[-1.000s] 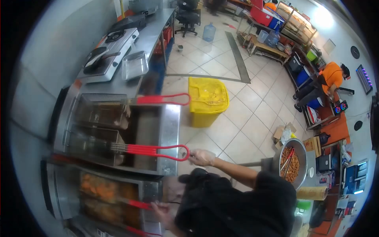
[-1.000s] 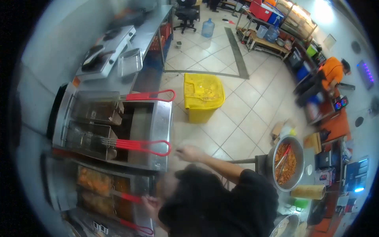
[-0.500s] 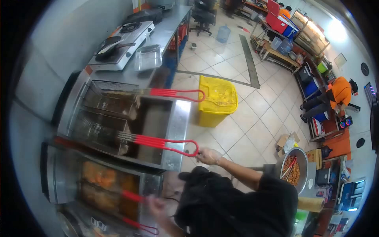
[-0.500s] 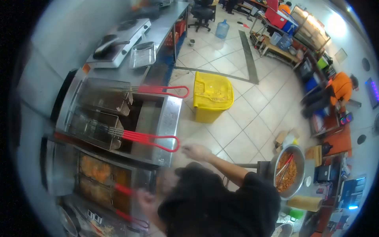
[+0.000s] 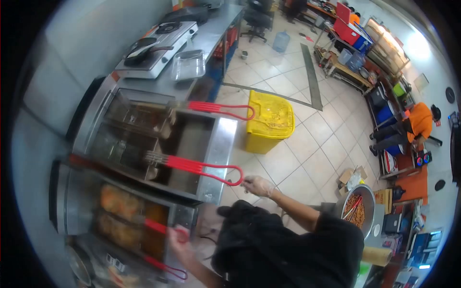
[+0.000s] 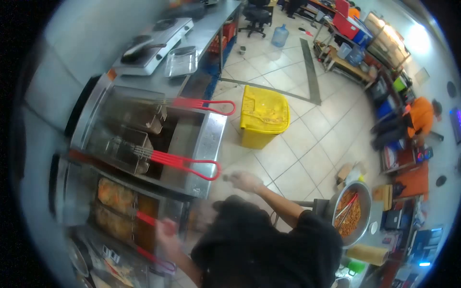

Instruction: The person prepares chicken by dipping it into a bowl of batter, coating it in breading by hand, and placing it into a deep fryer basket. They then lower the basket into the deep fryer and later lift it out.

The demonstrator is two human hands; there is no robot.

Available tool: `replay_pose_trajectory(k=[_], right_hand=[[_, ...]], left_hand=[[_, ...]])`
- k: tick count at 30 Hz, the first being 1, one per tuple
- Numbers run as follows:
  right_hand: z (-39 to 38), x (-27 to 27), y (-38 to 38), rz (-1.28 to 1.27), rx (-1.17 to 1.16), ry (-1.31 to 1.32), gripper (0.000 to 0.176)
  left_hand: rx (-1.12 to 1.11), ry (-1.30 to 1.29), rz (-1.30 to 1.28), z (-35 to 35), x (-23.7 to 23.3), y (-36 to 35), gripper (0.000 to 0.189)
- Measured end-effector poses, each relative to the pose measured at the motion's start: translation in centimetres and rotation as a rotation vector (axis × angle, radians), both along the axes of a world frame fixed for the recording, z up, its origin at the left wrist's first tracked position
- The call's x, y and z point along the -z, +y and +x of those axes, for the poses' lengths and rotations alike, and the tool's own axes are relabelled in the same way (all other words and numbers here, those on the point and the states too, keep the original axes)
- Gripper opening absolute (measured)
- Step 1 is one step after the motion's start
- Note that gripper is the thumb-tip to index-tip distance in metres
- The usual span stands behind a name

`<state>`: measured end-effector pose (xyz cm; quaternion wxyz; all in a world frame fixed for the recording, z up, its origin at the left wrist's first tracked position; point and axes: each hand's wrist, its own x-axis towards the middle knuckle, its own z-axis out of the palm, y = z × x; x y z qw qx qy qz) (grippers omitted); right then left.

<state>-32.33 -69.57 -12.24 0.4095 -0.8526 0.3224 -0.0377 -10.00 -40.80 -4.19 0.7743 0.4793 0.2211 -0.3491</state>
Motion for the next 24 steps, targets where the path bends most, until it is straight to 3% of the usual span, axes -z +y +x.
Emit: replay_pose_trajectory(k=[1, 2, 4, 5, 7, 8, 10, 12, 13, 15, 17, 20, 22, 24], right_hand=[[0.0, 0.4, 0.1, 0.004, -0.018, -0.001, 0.028], [-0.1, 0.5, 0.0, 0.044, -0.017, -0.002, 0.028], [0.0, 0.5, -0.3, 0.078, -0.027, -0.015, 0.029], [-0.2, 0.5, -0.4, 0.057, -0.006, -0.027, 0.028], [-1.1, 1.0, -0.6, 0.043, -0.008, -0.036, 0.028], [-1.4, 1.7, -0.6, 0.157, 0.134, -0.019, 0.028], [-2.3, 4.1, -0.9, 0.285, 0.25, 0.019, 0.029], [-2.0, 2.4, -0.6, 0.316, 0.227, 0.03, 0.029], [-1.6, 1.4, -0.4, 0.301, 0.197, 0.055, 0.028], [-1.9, 3.8, -1.8, 0.313, 0.165, 0.021, 0.029], [-0.7, 4.7, -2.2, 0.341, 0.145, 0.016, 0.029], [-1.0, 4.3, -2.4, 0.29, 0.103, -0.016, 0.029], [-0.2, 3.4, -1.6, 0.279, 0.011, 0.048, 0.029], [0.8, 4.1, -1.8, 0.293, 0.02, 0.014, 0.028]], left_hand=[[-0.137, -0.004, -0.14, 0.7, -2.4, -0.7, 0.026], [-0.152, -0.008, -0.14, 1.1, -1.3, -0.2, 0.026], [-0.214, 0.015, -0.193, 2.1, 3.8, 0.8, 0.026], [-0.121, 0.009, -0.304, 1.1, 5.8, 1.1, 0.024], [-0.115, 0.04, -0.19, -0.3, 4.8, 0.9, 0.023], [-0.101, 0.076, -0.075, -0.5, 4.2, 0.9, 0.021], [0.048, -0.144, -0.307, 3.2, 3.1, 2.9, 0.019], [-0.154, -0.105, -0.4, 3.6, -4.1, 0.5, 0.019], [-0.087, -0.092, -0.338, 2.7, -3.2, 0.5, 0.016], [-0.053, -0.233, 0.146, -1.0, 3.9, -0.6, 0.024], [-0.1, 0.107, 0.029, -1.0, 5.6, -0.7, 0.027], [-0.114, 0.04, -0.174, 2.2, -1.3, -0.5, 0.031], [-0.14, 0.032, -0.253, 1.7, 0.0, 0.7, 0.032], [-0.106, 0.006, -0.014, -0.9, 5.1, 0.3, 0.029]])
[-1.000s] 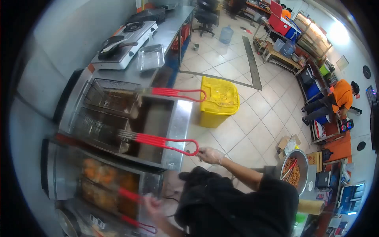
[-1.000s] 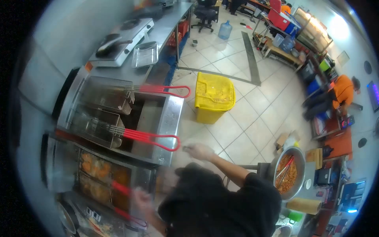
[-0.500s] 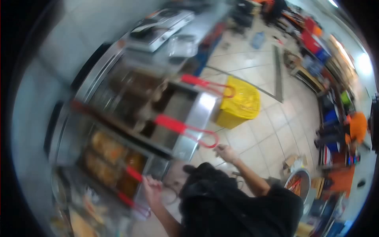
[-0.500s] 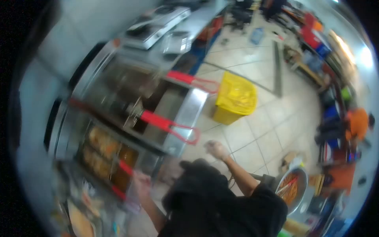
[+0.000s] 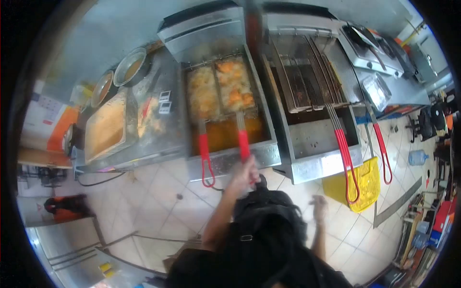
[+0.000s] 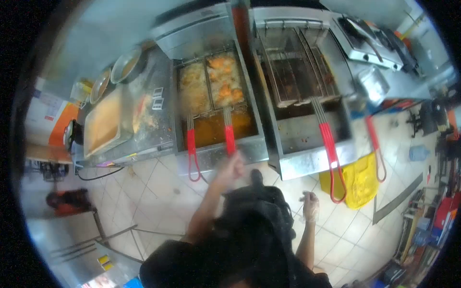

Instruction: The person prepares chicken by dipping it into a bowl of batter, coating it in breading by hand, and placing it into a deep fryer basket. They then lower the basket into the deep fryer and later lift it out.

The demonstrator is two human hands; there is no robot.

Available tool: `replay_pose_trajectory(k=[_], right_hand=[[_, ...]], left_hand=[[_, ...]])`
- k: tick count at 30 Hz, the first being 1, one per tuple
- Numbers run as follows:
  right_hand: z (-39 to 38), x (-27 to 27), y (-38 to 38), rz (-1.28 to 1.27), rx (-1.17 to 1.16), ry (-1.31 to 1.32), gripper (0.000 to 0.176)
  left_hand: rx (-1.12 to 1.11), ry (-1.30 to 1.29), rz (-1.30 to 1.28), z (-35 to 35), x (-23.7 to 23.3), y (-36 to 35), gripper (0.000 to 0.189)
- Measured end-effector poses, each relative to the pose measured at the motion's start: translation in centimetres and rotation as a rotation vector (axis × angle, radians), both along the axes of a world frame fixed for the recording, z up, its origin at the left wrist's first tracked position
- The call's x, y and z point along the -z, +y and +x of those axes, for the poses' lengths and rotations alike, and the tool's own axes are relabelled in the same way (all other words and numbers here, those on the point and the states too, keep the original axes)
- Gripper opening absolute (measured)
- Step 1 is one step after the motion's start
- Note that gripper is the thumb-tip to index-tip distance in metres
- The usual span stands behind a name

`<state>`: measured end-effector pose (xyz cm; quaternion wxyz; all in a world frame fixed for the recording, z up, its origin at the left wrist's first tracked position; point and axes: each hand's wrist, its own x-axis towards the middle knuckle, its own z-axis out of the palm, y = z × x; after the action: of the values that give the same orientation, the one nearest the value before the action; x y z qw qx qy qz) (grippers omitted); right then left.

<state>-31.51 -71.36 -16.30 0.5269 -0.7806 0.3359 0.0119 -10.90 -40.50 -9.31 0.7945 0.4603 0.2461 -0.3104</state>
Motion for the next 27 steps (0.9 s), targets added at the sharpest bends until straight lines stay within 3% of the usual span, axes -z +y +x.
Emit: replay_pose_trajectory(k=[1, 4, 5, 8, 10, 13, 16, 18, 19, 22, 24, 25, 26, 27], right_hand=[[-0.1, 0.7, -0.2, -0.008, 0.0, -0.029, 0.027], [0.5, 0.5, 0.0, -0.028, -0.005, -0.069, 0.026], [0.6, 0.1, 0.4, -0.039, -0.029, -0.054, 0.026], [0.1, 0.8, -0.4, -0.105, -0.07, 0.039, 0.028], [-0.2, 2.2, -0.7, -0.042, -0.059, -0.035, 0.03], [-1.0, 2.5, -0.1, -0.021, -0.036, 0.011, 0.03], [-1.5, 3.7, -0.3, 0.109, -0.042, -0.159, 0.03], [-0.7, 3.0, 0.0, -0.081, -0.104, 0.019, 0.03], [-0.7, 3.1, 0.3, -0.058, -0.047, 0.041, 0.034], [-1.4, 4.2, 0.1, -0.219, -0.169, 0.039, 0.038], [-1.1, 3.7, 1.1, -0.113, -0.067, 0.109, 0.044], [-1.0, 3.8, 1.4, -0.091, -0.002, 0.043, 0.046], [-0.7, 3.6, 1.9, -0.069, 0.066, -0.026, 0.048], [0.0, 2.5, 3.0, -0.099, 0.095, -0.097, 0.051]], left_hand=[[-0.031, -0.006, -0.017, -0.6, 1.4, -0.7, 0.03], [0.008, -0.024, -0.059, 2.3, -4.3, -0.9, 0.028], [0.013, 0.038, -0.189, 3.6, -5.4, -0.2, 0.03], [-0.069, 0.159, -0.141, 1.7, -1.5, 0.2, 0.035], [-0.092, 0.023, -0.016, 0.3, -1.6, -1.0, 0.035], [-0.007, 0.07, -0.14, 2.4, -2.2, -0.9, 0.035], [-0.064, 0.111, -0.123, 2.6, -4.4, -0.4, 0.034], [-0.043, 0.083, -0.068, 0.7, -0.5, -0.3, 0.034], [-0.058, 0.067, -0.011, -0.4, 0.5, -0.8, 0.034], [-0.057, 0.057, 0.05, 1.0, -0.7, -1.5, 0.039], [0.166, -0.136, 0.086, 1.9, -3.9, -0.8, 0.047], [0.278, -0.12, 0.187, 1.5, -6.3, 0.1, 0.054], [0.274, -0.127, 0.176, 1.0, -7.0, 1.1, 0.054], [0.409, -0.14, 0.151, -0.1, -7.4, 2.2, 0.053]])
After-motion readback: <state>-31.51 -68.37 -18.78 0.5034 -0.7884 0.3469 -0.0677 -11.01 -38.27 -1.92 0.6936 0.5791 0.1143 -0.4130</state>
